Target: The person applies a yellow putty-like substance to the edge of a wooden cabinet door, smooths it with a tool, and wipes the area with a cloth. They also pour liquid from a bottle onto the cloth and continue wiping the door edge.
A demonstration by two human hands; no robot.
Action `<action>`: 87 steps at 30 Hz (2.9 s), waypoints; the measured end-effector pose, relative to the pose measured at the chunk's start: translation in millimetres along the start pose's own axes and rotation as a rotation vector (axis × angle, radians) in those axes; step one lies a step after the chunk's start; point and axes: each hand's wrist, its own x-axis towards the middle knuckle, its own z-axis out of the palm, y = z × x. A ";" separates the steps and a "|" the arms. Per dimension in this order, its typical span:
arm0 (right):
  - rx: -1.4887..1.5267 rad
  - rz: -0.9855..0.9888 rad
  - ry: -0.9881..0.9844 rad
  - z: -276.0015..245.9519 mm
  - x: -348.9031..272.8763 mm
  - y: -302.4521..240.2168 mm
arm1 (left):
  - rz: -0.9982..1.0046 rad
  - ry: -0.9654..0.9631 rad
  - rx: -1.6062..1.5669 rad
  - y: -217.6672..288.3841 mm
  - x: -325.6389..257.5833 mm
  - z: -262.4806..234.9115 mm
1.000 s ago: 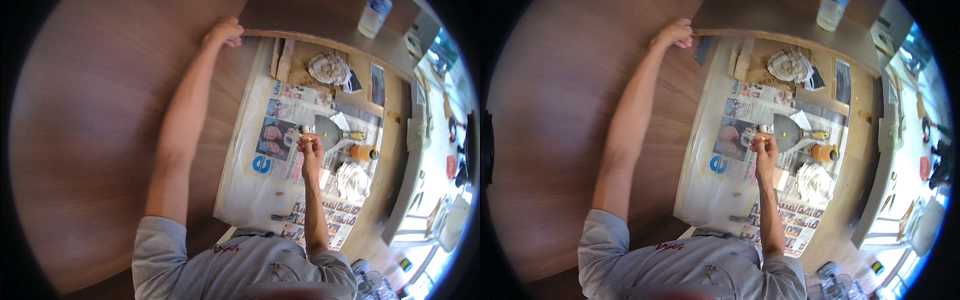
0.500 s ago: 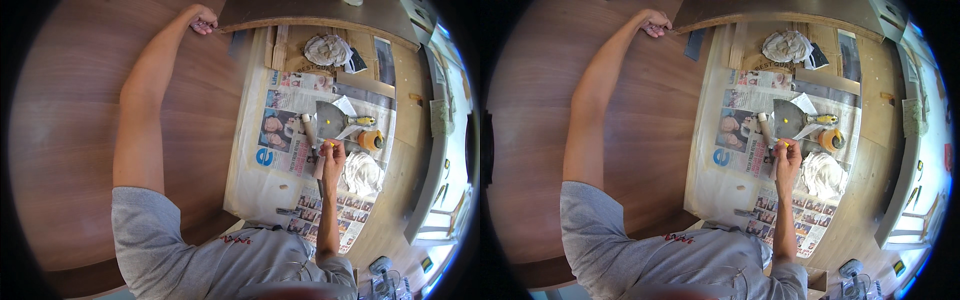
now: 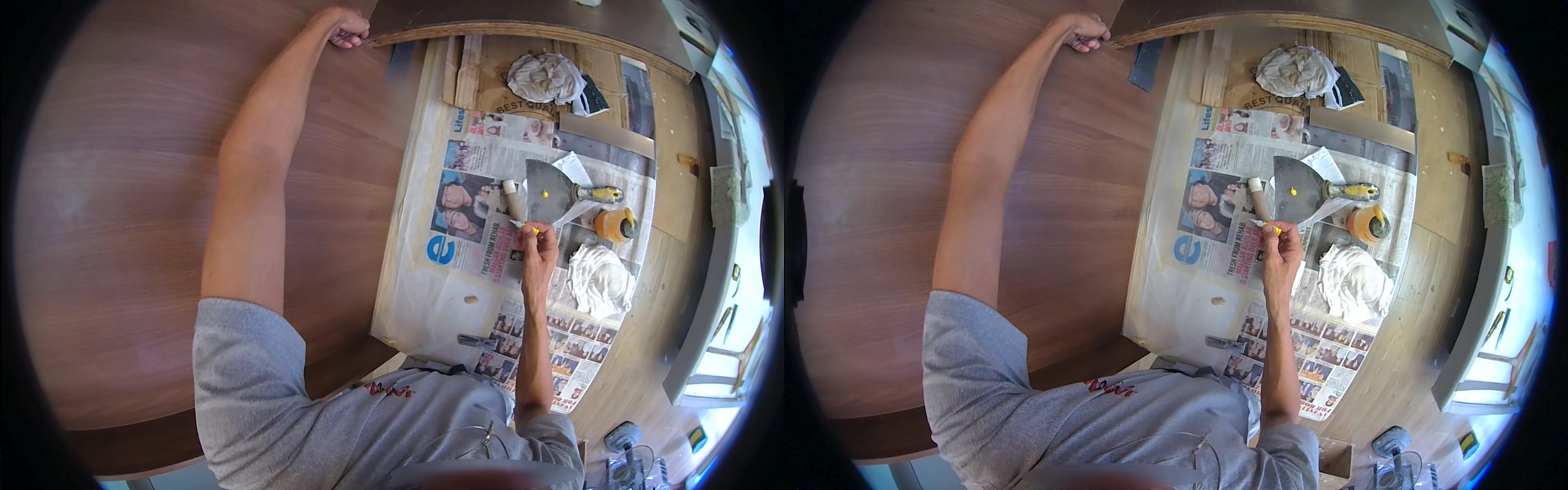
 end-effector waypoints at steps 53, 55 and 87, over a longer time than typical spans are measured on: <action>-0.262 0.020 0.093 -27.8 19.8 -3.7 | 0.093 0.119 0.069 21.2 10.6 11.1; -0.273 0.023 0.097 -26.5 20.2 -4.0 | 0.074 0.141 0.094 25.3 13.5 12.9; -0.156 -0.016 0.105 -38.2 30.8 -2.9 | 0.108 0.135 -0.014 18.7 23.8 12.7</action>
